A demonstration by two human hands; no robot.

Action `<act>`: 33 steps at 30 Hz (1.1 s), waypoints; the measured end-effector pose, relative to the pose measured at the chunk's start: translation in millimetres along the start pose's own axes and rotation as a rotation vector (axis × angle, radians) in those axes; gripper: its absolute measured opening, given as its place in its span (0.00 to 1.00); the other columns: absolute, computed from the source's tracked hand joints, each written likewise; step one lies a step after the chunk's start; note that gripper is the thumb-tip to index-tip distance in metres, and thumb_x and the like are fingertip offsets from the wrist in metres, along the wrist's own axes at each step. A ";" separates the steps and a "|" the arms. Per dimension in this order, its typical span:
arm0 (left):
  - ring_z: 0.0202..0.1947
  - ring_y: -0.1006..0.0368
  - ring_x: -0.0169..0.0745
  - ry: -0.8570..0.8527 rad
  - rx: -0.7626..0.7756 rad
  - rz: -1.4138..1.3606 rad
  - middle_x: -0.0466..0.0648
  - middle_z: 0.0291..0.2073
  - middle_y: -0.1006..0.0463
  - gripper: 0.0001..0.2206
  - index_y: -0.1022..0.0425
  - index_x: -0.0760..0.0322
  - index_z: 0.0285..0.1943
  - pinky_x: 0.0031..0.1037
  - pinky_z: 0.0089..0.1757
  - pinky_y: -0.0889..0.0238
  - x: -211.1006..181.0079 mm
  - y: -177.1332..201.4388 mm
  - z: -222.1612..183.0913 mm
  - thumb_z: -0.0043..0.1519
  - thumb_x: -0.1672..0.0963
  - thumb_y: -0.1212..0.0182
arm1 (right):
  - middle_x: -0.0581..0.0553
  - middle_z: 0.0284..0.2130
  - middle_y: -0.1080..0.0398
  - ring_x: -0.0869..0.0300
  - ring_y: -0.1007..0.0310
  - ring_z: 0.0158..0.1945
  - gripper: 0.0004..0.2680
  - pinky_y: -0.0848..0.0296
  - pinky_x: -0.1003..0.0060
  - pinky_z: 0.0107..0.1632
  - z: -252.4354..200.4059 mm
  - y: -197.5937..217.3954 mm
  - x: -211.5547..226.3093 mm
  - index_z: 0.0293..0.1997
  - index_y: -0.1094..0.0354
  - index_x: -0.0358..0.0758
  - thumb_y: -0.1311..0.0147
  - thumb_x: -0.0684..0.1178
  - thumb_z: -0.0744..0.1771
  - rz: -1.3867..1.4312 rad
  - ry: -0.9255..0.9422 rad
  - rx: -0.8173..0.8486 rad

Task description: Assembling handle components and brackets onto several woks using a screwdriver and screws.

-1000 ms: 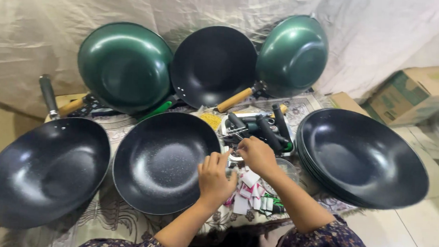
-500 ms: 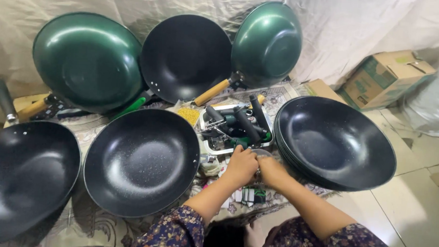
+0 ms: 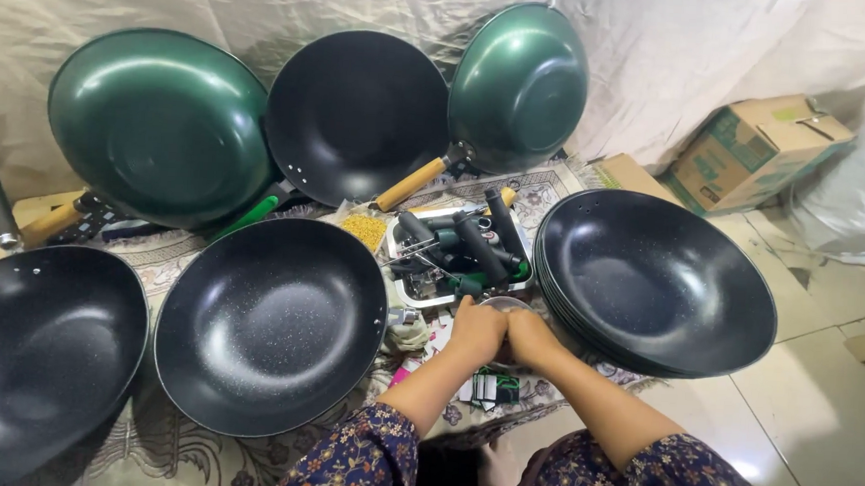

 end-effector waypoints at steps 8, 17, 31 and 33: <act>0.23 0.24 0.48 0.004 0.036 -0.028 0.45 0.14 0.24 0.07 0.22 0.55 0.18 0.42 0.41 0.53 7.6 -19.7 8.0 0.51 0.57 0.38 | 0.31 0.27 0.22 0.41 0.19 0.39 0.07 0.19 0.54 0.44 -5.0 5.1 3.8 0.28 0.19 0.37 0.47 0.41 0.63 -0.001 -0.041 0.029; 0.32 0.20 0.56 0.083 0.169 -0.112 0.53 0.25 0.18 0.06 0.17 0.65 0.30 0.42 0.44 0.41 -5.6 40.4 -5.2 0.52 0.57 0.38 | 0.36 0.26 0.21 0.44 0.18 0.38 0.04 0.19 0.56 0.40 3.7 16.3 -3.5 0.34 0.19 0.38 0.40 0.42 0.61 -0.095 -0.092 0.062; 0.43 0.20 0.58 0.416 0.175 -0.615 0.51 0.33 0.16 0.07 0.14 0.53 0.39 0.38 0.46 0.30 11.6 92.2 -36.4 0.56 0.54 0.35 | 0.26 0.25 0.23 0.50 0.19 0.26 0.07 0.17 0.64 0.30 -20.8 62.6 23.0 0.42 0.23 0.23 0.40 0.35 0.63 0.552 -0.288 0.117; 0.41 0.20 0.55 0.444 0.161 -0.676 0.50 0.31 0.17 0.07 0.14 0.53 0.39 0.37 0.45 0.30 13.9 92.3 -36.6 0.55 0.54 0.35 | 0.22 0.30 0.23 0.49 0.19 0.26 0.08 0.17 0.62 0.29 -21.6 63.0 22.9 0.44 0.25 0.19 0.40 0.33 0.63 0.633 -0.308 0.122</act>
Point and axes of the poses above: each hand's wrist, its own z-axis towards the middle knuckle, its own y-axis out of the back of the hand, x = y × z, the point moved 5 cm from there along z, towards the middle knuckle
